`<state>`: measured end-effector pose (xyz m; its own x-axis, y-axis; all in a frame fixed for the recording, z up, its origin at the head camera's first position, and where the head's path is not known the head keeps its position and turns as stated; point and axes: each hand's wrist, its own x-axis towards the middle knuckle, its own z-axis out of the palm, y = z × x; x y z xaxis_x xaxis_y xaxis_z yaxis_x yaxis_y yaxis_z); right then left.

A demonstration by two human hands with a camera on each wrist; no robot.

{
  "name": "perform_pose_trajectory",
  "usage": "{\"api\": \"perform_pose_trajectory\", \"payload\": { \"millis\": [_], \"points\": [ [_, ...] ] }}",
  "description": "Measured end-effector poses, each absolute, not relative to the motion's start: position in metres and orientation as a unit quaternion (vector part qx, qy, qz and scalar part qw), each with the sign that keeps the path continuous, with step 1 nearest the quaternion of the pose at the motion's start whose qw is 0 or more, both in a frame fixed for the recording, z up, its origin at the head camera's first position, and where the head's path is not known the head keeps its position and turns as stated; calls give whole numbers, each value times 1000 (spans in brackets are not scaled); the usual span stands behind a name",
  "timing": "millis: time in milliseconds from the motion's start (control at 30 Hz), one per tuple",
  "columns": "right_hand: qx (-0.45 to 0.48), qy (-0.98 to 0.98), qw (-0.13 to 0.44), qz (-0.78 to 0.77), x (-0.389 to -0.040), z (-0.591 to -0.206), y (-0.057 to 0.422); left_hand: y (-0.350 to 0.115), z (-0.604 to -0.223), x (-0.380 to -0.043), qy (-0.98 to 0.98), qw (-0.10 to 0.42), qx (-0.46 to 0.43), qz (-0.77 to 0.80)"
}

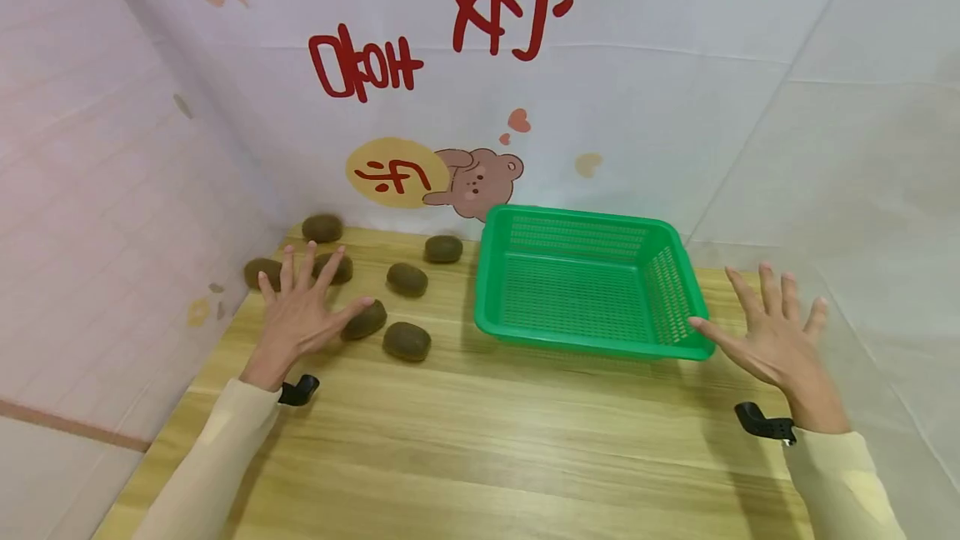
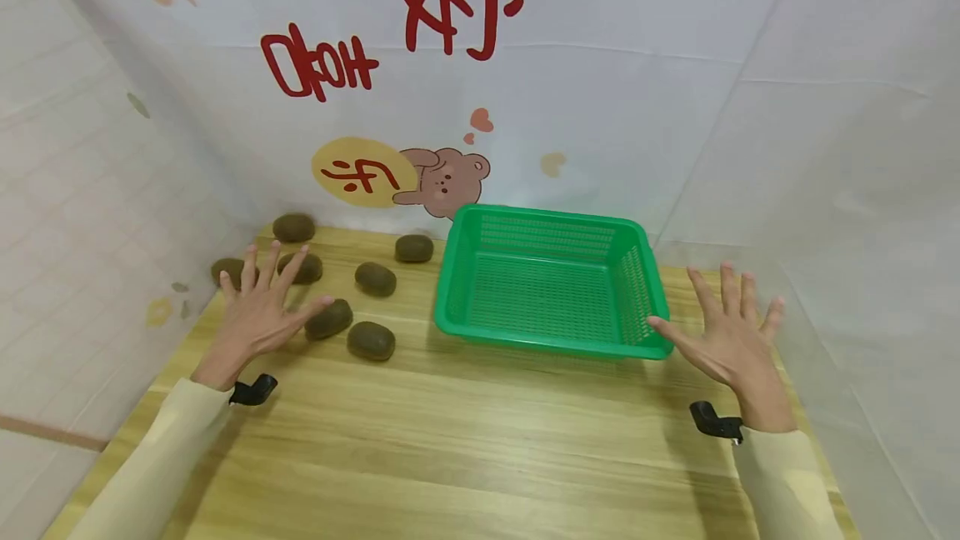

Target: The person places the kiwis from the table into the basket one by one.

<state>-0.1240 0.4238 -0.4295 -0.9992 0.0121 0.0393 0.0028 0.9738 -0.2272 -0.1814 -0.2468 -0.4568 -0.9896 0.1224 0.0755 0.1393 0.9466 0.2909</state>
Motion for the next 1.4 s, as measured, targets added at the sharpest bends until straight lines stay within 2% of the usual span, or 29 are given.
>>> {"api": "perform_pose_trajectory", "payload": {
  "millis": [367, 767, 1067, 1400],
  "points": [
    [19, -989, 40, 143, -122, -424, 407, -253, -457, -173, -981, 20, -62, -184],
    [67, -978, 70, 186, -114, -426, 384, -259, -463, -172, -968, 44, -61, -239],
    [112, -969, 86, 202, -106, -430, 364, -267, -474, -165, -959, 43, -36, -279],
    [142, -957, 105, 231, -96, -433, 352, -273, -490, -161, -942, 80, -16, -325]
  ]
}}
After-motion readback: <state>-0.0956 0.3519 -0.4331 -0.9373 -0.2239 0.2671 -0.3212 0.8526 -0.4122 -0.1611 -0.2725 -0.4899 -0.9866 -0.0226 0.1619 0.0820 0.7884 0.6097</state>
